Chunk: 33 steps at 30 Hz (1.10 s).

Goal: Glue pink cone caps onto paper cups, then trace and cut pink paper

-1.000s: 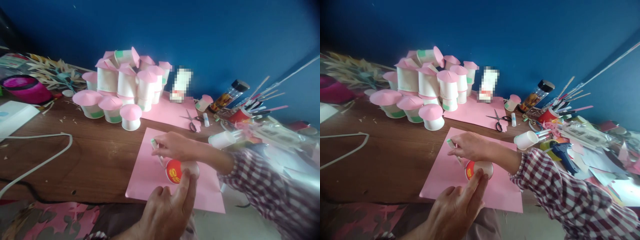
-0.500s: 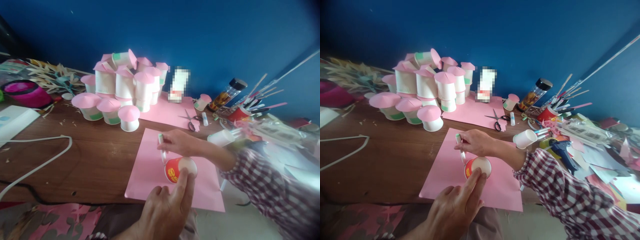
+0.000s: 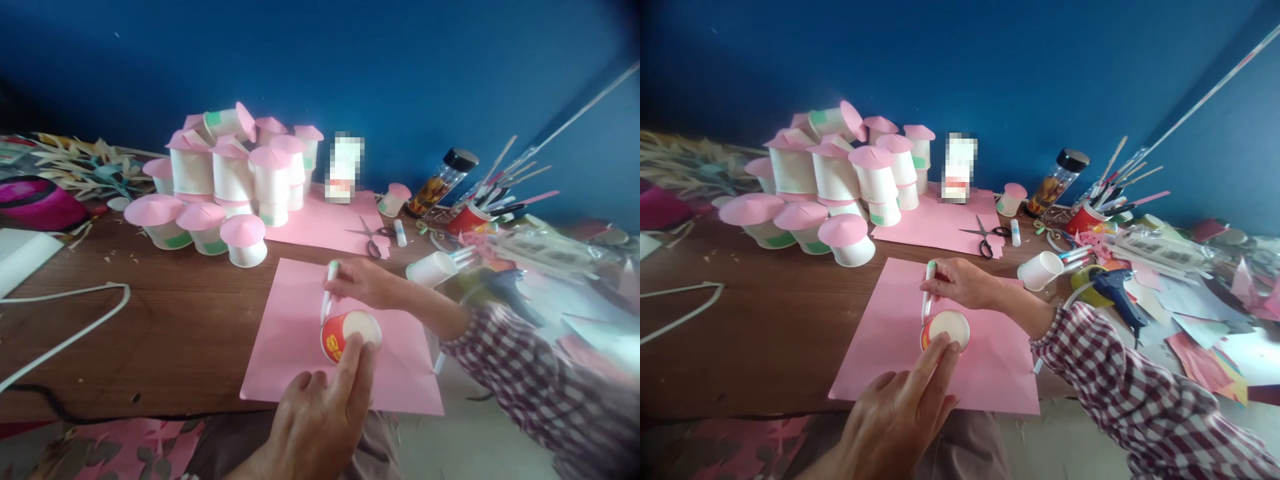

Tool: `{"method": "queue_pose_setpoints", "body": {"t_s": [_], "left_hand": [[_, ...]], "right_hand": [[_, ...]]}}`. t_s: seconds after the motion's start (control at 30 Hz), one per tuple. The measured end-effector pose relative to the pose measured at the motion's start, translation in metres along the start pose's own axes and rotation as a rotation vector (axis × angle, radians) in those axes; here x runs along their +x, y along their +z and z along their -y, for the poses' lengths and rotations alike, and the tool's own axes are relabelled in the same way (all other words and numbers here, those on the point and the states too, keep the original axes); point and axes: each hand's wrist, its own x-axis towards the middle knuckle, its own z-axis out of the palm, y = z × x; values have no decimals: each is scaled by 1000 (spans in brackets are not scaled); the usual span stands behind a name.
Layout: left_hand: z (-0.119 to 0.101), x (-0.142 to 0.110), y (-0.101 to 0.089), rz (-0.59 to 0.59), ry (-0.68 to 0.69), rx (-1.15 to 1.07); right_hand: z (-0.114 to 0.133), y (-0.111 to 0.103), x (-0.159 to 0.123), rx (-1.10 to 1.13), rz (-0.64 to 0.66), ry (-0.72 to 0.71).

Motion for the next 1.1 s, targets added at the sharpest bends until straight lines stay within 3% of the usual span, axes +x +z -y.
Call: {"method": "queue_pose_setpoints", "body": {"t_s": [0.63, 1.1], "left_hand": [[2, -2, -1, -30, 29, -18], [-3, 4, -10, -10, -32, 67]], "right_hand": [[-24, -2, -38, 149, -245, 51], [-27, 22, -97, 141, -532, 59]]}}
